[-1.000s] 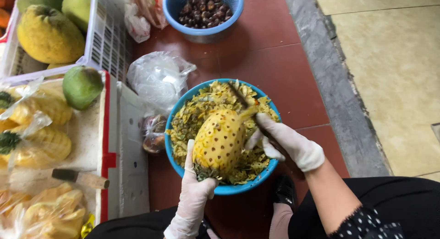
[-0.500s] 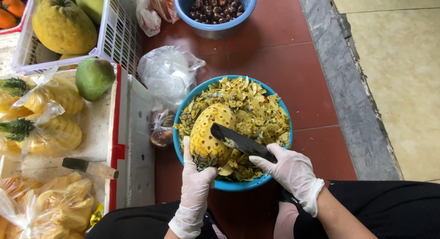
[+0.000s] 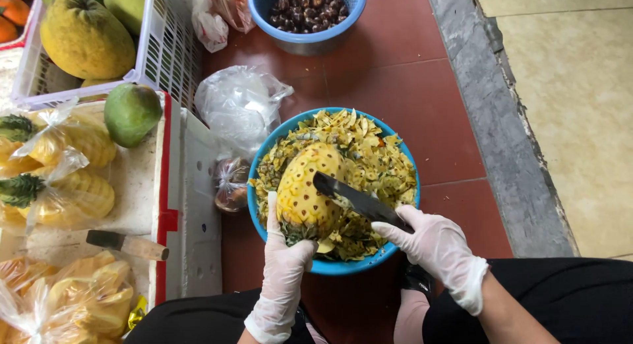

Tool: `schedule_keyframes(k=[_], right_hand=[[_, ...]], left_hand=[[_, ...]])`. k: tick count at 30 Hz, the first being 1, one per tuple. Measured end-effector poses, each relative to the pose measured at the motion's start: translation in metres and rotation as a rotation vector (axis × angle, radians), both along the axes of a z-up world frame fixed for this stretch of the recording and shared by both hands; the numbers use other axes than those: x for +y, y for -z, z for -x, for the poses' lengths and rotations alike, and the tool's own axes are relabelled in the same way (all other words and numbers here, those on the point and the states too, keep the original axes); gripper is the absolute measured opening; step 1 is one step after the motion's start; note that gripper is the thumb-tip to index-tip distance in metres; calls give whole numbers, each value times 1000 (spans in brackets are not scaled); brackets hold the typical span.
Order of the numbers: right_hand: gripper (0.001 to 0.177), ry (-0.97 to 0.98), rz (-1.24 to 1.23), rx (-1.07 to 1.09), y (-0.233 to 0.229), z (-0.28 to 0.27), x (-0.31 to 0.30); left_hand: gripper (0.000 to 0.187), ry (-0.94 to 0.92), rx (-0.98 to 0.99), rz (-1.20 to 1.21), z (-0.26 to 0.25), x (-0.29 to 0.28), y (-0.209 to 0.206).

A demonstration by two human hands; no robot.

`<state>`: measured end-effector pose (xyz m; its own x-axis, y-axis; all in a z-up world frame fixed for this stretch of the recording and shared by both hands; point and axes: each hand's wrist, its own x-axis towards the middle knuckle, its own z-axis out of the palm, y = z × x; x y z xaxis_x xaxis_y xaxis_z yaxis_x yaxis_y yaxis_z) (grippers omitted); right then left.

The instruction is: Remove the eyes from a peeled pineapple using a knife in a spiral pattern

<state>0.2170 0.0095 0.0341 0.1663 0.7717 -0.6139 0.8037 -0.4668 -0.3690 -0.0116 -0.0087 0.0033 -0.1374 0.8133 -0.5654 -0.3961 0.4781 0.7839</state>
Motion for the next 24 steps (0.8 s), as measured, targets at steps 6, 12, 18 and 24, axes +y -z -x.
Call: schedule_keyframes(k=[6, 12, 18, 24], right_hand=[[72, -161, -40, -235, -3, 18, 31], [64, 120, -23, 212, -14, 15, 71], [46, 141, 14, 226, -21, 5, 16], [69, -88, 6, -205, 0, 10, 13]], left_hand=[[122, 23, 7, 4, -2, 0, 3], [125, 55, 5, -117, -5, -1, 4], [122, 19, -54, 77, 3, 4, 17], [114, 6, -118, 10, 0, 6, 19]])
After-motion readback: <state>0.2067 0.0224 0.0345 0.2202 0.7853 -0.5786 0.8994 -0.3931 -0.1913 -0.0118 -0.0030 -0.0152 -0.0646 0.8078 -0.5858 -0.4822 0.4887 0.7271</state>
